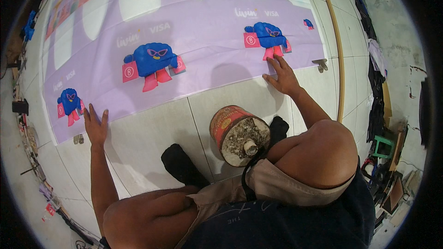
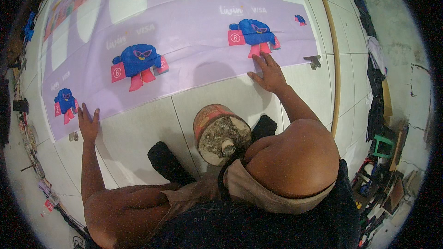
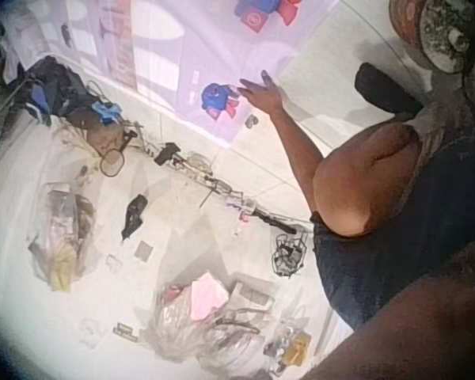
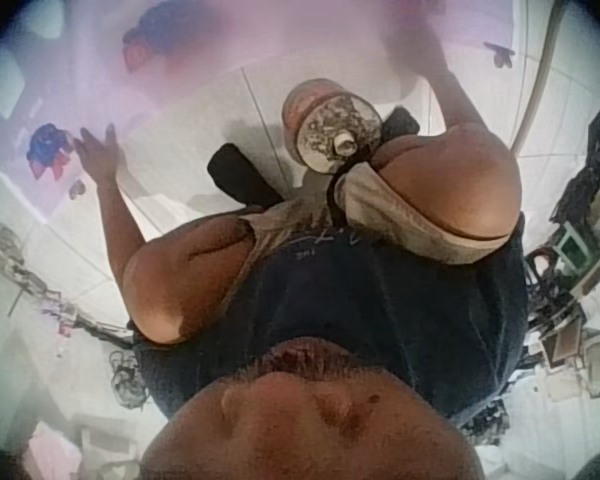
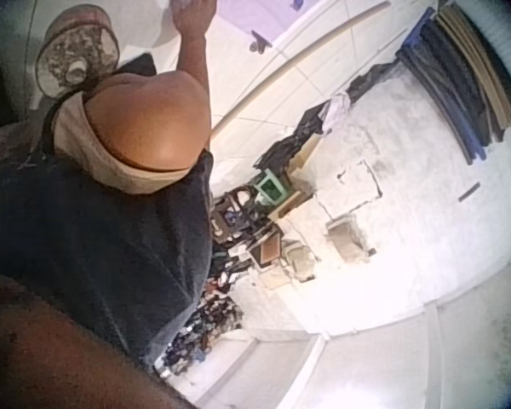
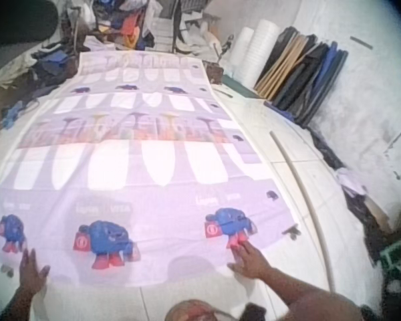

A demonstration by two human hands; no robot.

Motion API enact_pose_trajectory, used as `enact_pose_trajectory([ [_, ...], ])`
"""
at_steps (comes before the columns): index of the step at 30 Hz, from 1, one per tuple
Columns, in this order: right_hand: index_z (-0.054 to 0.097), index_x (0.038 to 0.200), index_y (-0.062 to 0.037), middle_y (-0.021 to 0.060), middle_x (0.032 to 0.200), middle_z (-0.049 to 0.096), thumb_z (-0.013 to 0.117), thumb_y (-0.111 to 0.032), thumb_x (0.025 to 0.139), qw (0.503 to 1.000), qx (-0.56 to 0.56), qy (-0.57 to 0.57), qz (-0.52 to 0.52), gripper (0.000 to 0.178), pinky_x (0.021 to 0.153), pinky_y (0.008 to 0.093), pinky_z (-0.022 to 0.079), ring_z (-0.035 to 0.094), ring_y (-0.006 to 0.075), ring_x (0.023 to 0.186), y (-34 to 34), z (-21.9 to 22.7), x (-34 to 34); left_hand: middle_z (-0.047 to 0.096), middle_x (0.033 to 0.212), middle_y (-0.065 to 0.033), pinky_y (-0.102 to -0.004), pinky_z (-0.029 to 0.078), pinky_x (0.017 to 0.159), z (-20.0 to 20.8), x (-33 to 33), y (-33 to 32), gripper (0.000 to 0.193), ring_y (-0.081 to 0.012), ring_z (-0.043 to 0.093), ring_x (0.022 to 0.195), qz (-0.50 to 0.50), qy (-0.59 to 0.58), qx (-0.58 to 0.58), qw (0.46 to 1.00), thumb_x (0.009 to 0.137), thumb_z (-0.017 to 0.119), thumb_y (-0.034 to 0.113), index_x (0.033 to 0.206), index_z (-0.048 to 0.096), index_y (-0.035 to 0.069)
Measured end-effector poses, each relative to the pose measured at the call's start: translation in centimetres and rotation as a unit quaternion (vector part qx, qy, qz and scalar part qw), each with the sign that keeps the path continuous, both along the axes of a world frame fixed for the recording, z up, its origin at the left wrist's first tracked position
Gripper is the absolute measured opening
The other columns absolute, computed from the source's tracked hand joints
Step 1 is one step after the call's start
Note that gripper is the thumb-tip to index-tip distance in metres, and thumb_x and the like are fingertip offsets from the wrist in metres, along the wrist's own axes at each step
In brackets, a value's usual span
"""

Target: The person uses a wooden straightedge to align a large sheet of printed fabric on the floor, cuts a section with shears, and then secures the fabric to the floor using metal clamps and weights.

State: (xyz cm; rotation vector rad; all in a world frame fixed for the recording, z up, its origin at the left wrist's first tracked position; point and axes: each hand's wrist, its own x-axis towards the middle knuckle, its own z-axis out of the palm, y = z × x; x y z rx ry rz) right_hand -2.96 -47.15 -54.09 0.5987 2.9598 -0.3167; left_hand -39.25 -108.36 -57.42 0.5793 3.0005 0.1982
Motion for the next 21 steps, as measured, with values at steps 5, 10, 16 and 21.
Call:
enact_pose_trajectory([
  [5,0.044,0.145,-0.0121,0.0243,0.149,0.038,0.066,-0.051,0.088,1.000,-0.010,-0.012,-0.007,0.072,0.113,0.0518,0.033,0.038,0.0426,0.138,-0.5,0.5,-0.3,0.028,0.153,-0.0336,-0.0458,0.027,0.118,0.2,0.0,-0.3,0.081,-0.0433,0.028,0.144,0.010,-0.006,0.005,1.000,0.091,0.063,0.050,0.150,0.036,0.002],
  [10,0.050,0.137,-0.0099,0.0225,0.136,0.048,0.071,-0.049,0.084,0.999,0.013,0.047,0.012,0.069,0.104,0.0480,0.041,0.048,0.0391,0.127,-2.2,3.1,-1.5,0.027,0.154,-0.0330,-0.0456,0.026,0.118,0.2,-0.1,-0.4,0.081,-0.0423,0.028,0.145,0.010,-0.007,0.010,1.000,0.091,0.064,0.050,0.150,0.036,0.002],
  [16,0.063,0.108,-0.0078,0.0071,0.077,0.060,0.077,-0.047,0.077,0.911,-0.238,0.088,0.326,0.052,0.062,0.0419,0.048,0.062,0.0314,0.069,-11.1,13.2,-4.0,0.029,0.153,-0.0331,-0.0456,0.026,0.118,0.0,-0.1,-0.1,0.082,-0.0425,0.028,0.145,0.002,-0.009,0.015,1.000,0.090,0.065,0.052,0.149,0.037,0.002],
  [21,0.058,0.103,-0.0101,0.0115,0.077,0.062,0.071,-0.045,0.082,0.840,-0.219,-0.047,0.494,0.043,0.059,0.0465,0.050,0.064,0.0347,0.069,-14.1,13.1,-1.5,0.031,0.152,-0.0333,-0.0462,0.027,0.117,-0.2,-0.1,-0.1,0.085,-0.0434,0.029,0.144,0.005,-0.014,0.035,0.999,0.088,0.066,0.053,0.148,0.038,0.000],
])
